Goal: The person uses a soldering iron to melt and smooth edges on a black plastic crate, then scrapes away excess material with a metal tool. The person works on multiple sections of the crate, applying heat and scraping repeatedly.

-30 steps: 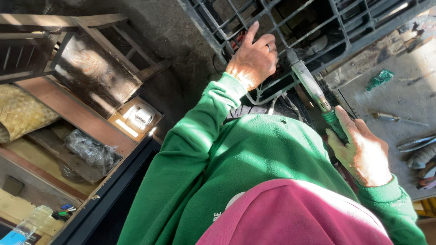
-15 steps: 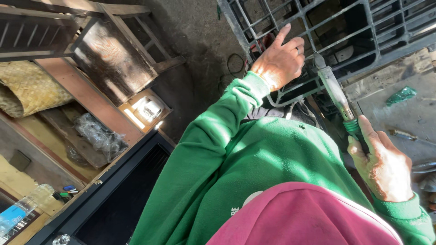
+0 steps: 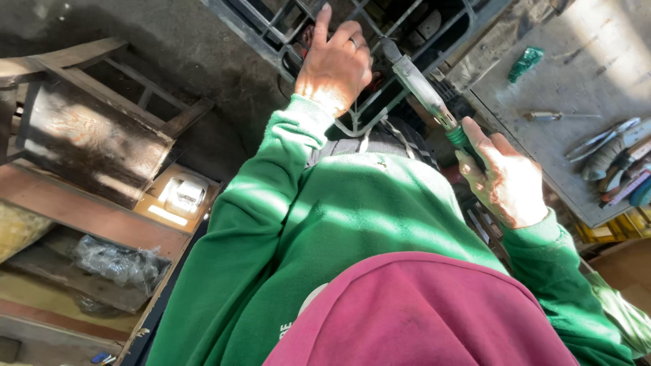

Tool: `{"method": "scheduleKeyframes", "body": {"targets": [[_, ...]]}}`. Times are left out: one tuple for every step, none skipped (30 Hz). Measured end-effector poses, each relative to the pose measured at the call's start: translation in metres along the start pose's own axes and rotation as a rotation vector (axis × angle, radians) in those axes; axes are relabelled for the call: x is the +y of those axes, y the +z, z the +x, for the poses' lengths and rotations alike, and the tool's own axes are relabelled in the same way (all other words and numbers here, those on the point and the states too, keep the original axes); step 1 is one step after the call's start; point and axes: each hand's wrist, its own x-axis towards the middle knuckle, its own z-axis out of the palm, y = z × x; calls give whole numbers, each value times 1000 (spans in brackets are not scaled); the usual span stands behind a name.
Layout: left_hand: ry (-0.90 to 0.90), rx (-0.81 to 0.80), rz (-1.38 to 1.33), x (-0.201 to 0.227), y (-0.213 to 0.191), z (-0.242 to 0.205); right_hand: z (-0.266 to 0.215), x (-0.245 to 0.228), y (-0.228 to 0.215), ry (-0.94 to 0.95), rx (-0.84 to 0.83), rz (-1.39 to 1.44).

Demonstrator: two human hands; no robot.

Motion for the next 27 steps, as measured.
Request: {"method": "scheduleKeyframes", "body": {"targets": [[-2, 39, 20, 1, 2, -1, -2, 0, 1, 2, 10, 11], [-1, 63, 19, 0, 4, -1, -1, 0, 3, -6, 25, 27], [0, 87, 19, -1, 5, -2, -1, 0, 5, -14, 39, 43], [-2, 107, 15, 0, 6, -3, -2, 0, 7, -15, 55, 49], [1, 93, 9, -1, 7, -4, -4, 1, 9, -17, 71, 55], [3, 80, 1, 0, 8, -4, -5, 2, 12, -19, 88, 59], [5, 68, -6, 0, 9, -4, -7, 3, 14, -20, 114, 138], [7, 81, -9, -1, 9, -3, -8, 5, 16, -23, 142, 216], [8, 94, -12, -2, 9, -3, -8, 8, 18, -26, 169, 294], [12, 103, -19, -1, 10, -4, -11, 9, 19, -14, 167, 288], [8, 91, -6, 0, 10, -5, -15, 10, 20, -3, 166, 282], [5, 82, 9, 0, 10, -4, -16, 12, 21, 7, 168, 274], [3, 74, 25, 0, 10, -3, -17, 14, 22, -2, 178, 265], [2, 67, 22, -1, 9, -3, -18, 15, 22, -10, 188, 255], [2, 59, 19, 0, 9, -3, -19, 15, 23, -18, 197, 246], [1, 51, 16, 0, 9, -3, -20, 16, 24, -18, 194, 234], [-3, 48, 20, 0, 9, -3, -21, 16, 25, -18, 191, 223], [-6, 46, 25, 0, 9, -3, -21, 16, 25, -18, 188, 212], [-10, 43, 29, 0, 10, -3, -21, 15, 26, -18, 189, 209], [-6, 44, 35, 0, 10, -3, -21, 15, 27, -17, 190, 207], [-2, 45, 40, 1, 11, -2, -21, 14, 27, -17, 191, 204], [1, 45, 46, 1, 11, -3, -20, 14, 27, -16, 190, 201], [-2, 33, 44, 0, 11, -3, -20, 13, 27, -16, 190, 198], [-5, 20, 41, 0, 11, -3, -19, 13, 27, -16, 189, 195], [-9, 8, 38, 0, 11, -3, -18, 12, 26, -14, 184, 197], [-10, 14, 37, 0, 12, -2, -17, 12, 26, -12, 180, 199], [-11, 20, 36, 0, 12, -2, -16, 12, 25, -11, 176, 202]]}}
